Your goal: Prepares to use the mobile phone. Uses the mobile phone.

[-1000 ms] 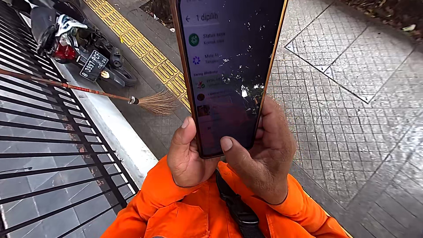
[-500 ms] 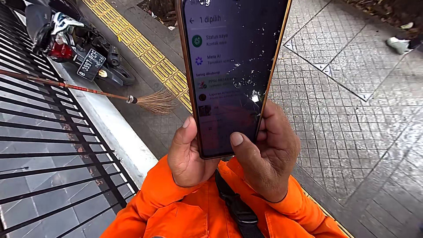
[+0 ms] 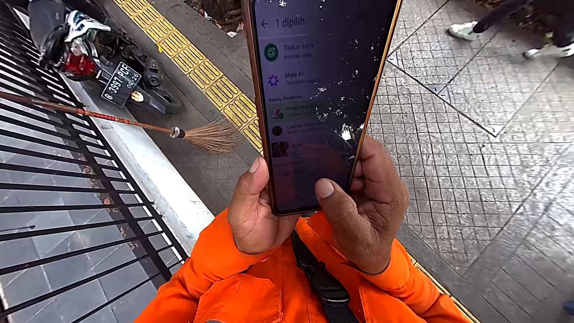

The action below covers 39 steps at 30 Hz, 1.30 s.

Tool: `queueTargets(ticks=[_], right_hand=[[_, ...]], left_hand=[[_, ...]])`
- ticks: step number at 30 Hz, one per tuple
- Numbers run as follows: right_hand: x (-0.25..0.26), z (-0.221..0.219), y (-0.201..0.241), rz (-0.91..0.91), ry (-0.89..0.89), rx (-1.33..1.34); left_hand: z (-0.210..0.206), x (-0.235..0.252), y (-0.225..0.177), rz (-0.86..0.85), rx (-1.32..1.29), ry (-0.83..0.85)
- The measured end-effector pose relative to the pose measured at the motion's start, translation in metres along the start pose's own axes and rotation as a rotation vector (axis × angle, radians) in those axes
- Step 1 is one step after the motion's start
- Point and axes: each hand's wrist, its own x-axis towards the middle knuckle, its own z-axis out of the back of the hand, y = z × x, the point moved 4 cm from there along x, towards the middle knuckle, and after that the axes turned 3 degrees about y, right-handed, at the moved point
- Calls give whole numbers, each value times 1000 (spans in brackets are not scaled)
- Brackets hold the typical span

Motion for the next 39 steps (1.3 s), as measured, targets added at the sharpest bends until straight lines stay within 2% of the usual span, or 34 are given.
queueTargets(ticks=[10,17,39], right_hand=[[-1,5,-4,-7,0,69],[5,9,5,14,20,114],[4,14,16,37,39,101]], left_hand=[[1,3,0,40,0,12],[-13,8,-4,44,-5,2],[-26,3,-5,6,-27,51]])
